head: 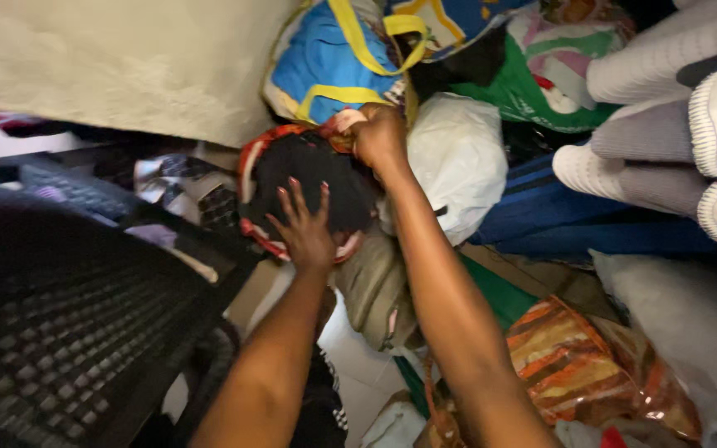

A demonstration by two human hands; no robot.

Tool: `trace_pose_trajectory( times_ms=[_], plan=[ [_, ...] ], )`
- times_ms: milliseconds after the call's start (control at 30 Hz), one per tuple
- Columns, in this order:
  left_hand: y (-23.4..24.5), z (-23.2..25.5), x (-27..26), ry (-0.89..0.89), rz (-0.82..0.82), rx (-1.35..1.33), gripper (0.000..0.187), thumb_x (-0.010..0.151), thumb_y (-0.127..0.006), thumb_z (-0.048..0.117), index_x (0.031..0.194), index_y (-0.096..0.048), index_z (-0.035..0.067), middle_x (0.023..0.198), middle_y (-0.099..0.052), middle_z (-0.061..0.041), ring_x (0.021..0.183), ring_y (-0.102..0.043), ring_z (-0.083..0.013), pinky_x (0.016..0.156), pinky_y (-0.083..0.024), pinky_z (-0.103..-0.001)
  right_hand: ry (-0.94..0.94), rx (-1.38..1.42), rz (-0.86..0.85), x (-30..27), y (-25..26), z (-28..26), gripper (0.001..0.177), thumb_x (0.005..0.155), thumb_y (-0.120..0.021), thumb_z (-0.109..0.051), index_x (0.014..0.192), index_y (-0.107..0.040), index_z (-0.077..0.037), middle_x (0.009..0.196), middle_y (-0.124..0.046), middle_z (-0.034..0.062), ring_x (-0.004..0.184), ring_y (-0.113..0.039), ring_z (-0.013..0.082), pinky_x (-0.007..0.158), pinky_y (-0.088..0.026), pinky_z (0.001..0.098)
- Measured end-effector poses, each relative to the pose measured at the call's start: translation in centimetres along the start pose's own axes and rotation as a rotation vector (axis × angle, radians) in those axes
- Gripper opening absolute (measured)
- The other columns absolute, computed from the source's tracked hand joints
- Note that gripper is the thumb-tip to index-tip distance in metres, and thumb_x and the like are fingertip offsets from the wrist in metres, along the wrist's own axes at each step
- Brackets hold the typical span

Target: The person sorts through various items of clothing and fabric, picking them up from a pile on a chair and moving them into a closet or storage area.

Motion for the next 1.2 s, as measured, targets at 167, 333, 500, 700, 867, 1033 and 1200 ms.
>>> trace_pose_trajectory(
  times_ms=[167, 333, 500, 700, 867, 1033, 1200],
  plan=[
    [-2.6, 0.9, 9.0, 0.008, -0.038, 0.030, 0.129, 0.078, -0.088, 0.076, 0.184, -0.024, 0.043, 0.190, 0.007, -0.024, 0.174, 0.007, -0.0488, 0.122, -0.018, -0.093, 0.541, -0.331, 0.041, -0.7, 2.0, -3.0, 0.017, 0.083, -0.090, -0.020, 0.091, -0.087, -0.005, 0.084, -0.082, 0.0201, 0.076, -0.082, 0.0303, 0.069, -0.061, 0.0469],
    [-3.2, 2.5, 14.7, 0.104, -0.250, 0.106, 0.128, 0.078, -0.088, 0.075, 0.182, -0.019, 0.047, 0.188, 0.018, -0.022, 0.171, 0.017, -0.0488, 0.121, -0.015, -0.095, 0.246, -0.490, 0.051, 1.5, 1.8, 0.4, 0.029, 0.099, -0.086, -0.030, 0.083, -0.084, -0.006, 0.085, -0.080, 0.0215, 0.081, -0.080, 0.0379, 0.075, -0.058, 0.0502],
    [2.1, 3.7, 12.3, 0.092, -0.320, 0.063, 0.143, 0.069, -0.087, 0.082, 0.184, -0.012, 0.041, 0.184, 0.020, -0.024, 0.169, 0.019, -0.0480, 0.119, -0.011, -0.092, 0.159, -0.490, -0.015, 0.1, 2.6, 0.9, 0.021, 0.094, -0.084, -0.029, 0.101, -0.081, -0.010, 0.084, -0.081, 0.0192, 0.080, -0.086, 0.0353, 0.079, -0.063, 0.0466],
    [7.8, 4.4, 5.1, 0.078, -0.022, -0.204, 0.124, 0.079, -0.084, 0.077, 0.179, -0.032, 0.025, 0.188, -0.001, -0.025, 0.172, 0.007, -0.0492, 0.128, -0.006, -0.090, 0.395, -0.553, 0.145, -5.4, 1.0, -0.8, 0.035, 0.083, -0.095, -0.025, 0.108, -0.081, -0.006, 0.101, -0.083, 0.0224, 0.100, -0.080, 0.0437, 0.085, -0.061, 0.0527],
    [6.2, 4.4, -7.3, -0.090, 0.168, -0.264, 0.089, 0.092, -0.078, 0.049, 0.170, -0.049, 0.019, 0.177, -0.030, -0.025, 0.161, -0.022, -0.0472, 0.122, -0.024, -0.075, 0.435, -0.288, 0.260, -12.2, 0.9, 0.4, 0.036, 0.094, -0.079, -0.027, 0.124, -0.079, -0.006, 0.125, -0.080, 0.0225, 0.114, -0.077, 0.0427, 0.095, -0.061, 0.0519],
    [0.7, -0.4, -24.0, -0.193, -0.402, -0.628, 0.055, 0.098, -0.067, 0.031, 0.149, -0.070, 0.011, 0.141, -0.070, -0.023, 0.123, -0.068, -0.0429, 0.103, -0.055, -0.058, 0.115, -0.637, 0.161, -26.0, -1.2, 6.5, 0.048, 0.100, -0.072, -0.045, 0.128, -0.078, -0.006, 0.120, -0.079, 0.0259, 0.116, -0.070, 0.0502, 0.096, -0.053, 0.0623],
    [8.4, -14.9, -38.9, -0.128, -0.576, -0.967, 0.055, 0.088, -0.090, 0.036, 0.133, -0.077, 0.007, 0.128, -0.083, -0.018, 0.112, -0.082, -0.0317, 0.097, -0.065, -0.043, -0.376, -0.159, -0.095, -45.3, -9.4, 8.6, 0.059, 0.092, -0.078, -0.009, 0.149, -0.063, -0.008, 0.114, -0.084, 0.0138, 0.091, -0.074, 0.0303, 0.076, -0.058, 0.0466]
  ],
)
Point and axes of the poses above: each hand's wrist, its own x-axis towards the middle knuckle, its own y-axis out of the back of the hand, z = x × y, the point moved 8 cm from there along x, towards the middle knuckle
